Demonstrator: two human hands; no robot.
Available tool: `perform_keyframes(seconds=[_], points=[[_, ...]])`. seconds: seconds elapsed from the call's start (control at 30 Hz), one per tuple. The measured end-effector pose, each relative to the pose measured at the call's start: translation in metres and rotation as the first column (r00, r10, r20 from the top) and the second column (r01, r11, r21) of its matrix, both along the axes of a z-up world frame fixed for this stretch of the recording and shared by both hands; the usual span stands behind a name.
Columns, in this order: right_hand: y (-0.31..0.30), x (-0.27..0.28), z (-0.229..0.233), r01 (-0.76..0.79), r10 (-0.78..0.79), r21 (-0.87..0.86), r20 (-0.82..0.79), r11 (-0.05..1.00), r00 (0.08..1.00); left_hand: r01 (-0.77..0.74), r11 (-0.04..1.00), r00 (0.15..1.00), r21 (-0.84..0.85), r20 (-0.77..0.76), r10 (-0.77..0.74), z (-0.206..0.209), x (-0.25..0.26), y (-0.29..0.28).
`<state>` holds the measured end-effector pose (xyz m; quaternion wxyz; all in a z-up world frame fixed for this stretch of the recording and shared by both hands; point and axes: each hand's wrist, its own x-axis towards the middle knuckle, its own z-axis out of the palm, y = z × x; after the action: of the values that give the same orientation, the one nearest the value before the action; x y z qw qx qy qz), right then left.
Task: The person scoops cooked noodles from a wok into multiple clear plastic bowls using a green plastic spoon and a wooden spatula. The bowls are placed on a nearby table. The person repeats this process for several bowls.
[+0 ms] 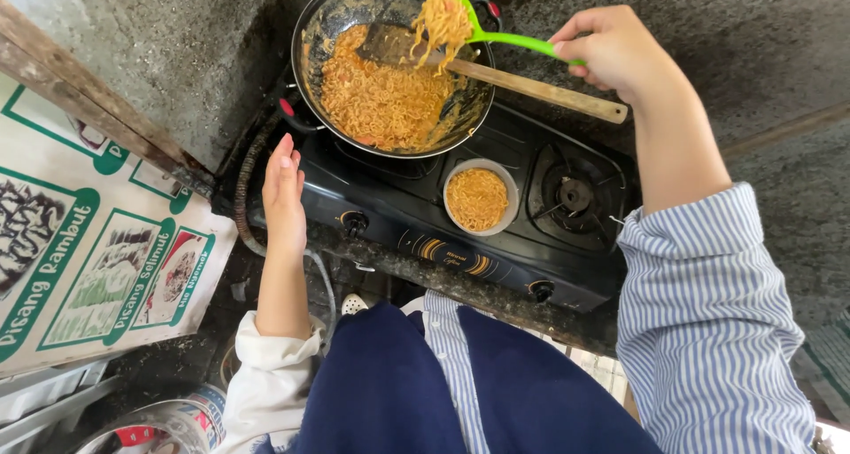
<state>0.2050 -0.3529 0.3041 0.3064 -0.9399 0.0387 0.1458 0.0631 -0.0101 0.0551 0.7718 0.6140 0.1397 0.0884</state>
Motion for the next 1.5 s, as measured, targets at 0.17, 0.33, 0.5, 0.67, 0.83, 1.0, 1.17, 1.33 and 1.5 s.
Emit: perform_keyframes(seconds=[0.17, 0.33, 0.5, 0.67, 0.83, 1.0, 1.17, 1.33, 1.5], points=[[0.007, -0.002, -0.013, 0.069, -0.071, -0.024, -0.091, 0.997, 0.993, 0.015, 1.0, 1.0, 0.001, -0.019, -0.015, 0.004, 0.001, -0.006], [-0.004, 0.004, -0.034, 0.088, -0.083, 0.042, -0.108, 0.995, 0.991, 0.029, 0.999, 0.999, 0.033, -0.03, -0.028, 0.006, 0.0, -0.007], [-0.005, -0.01, -0.004, 0.098, -0.1, -0.026, -0.103, 0.995, 0.99, 0.025, 0.999, 0.999, 0.026, -0.023, -0.024, 0.0, 0.004, -0.008], [-0.053, -0.016, 0.013, 0.123, -0.123, -0.004, -0.015, 0.992, 0.992, 0.035, 0.999, 0.999, -0.003, -0.022, -0.035, -0.001, 0.008, -0.013], [-0.105, -0.052, 0.037, 0.088, -0.09, 0.056, 0.031, 0.995, 0.995, 0.045, 0.999, 0.999, -0.031, -0.014, -0.045, -0.013, 0.013, -0.016], [-0.119, -0.101, 0.032, 0.13, -0.131, -0.049, -0.016, 0.99, 0.991, 0.051, 0.998, 0.998, -0.028, -0.043, -0.052, -0.026, 0.015, -0.019], [-0.138, -0.135, -0.082, 0.162, -0.163, -0.027, -0.058, 0.986, 0.985, 0.071, 0.997, 0.997, -0.032, 0.023, -0.07, -0.042, 0.009, -0.026], [-0.128, -0.171, -0.241, 0.188, -0.19, -0.128, 0.001, 0.974, 0.982, 0.092, 0.996, 0.994, -0.023, 0.053, -0.09, -0.054, 0.01, -0.032], [-0.103, -0.213, -0.288, 0.07, 0.323, -0.702, 0.411, 0.709, 0.852, 0.086, 0.993, 0.992, -0.078, -0.089, -0.093, -0.054, 0.011, -0.063]])
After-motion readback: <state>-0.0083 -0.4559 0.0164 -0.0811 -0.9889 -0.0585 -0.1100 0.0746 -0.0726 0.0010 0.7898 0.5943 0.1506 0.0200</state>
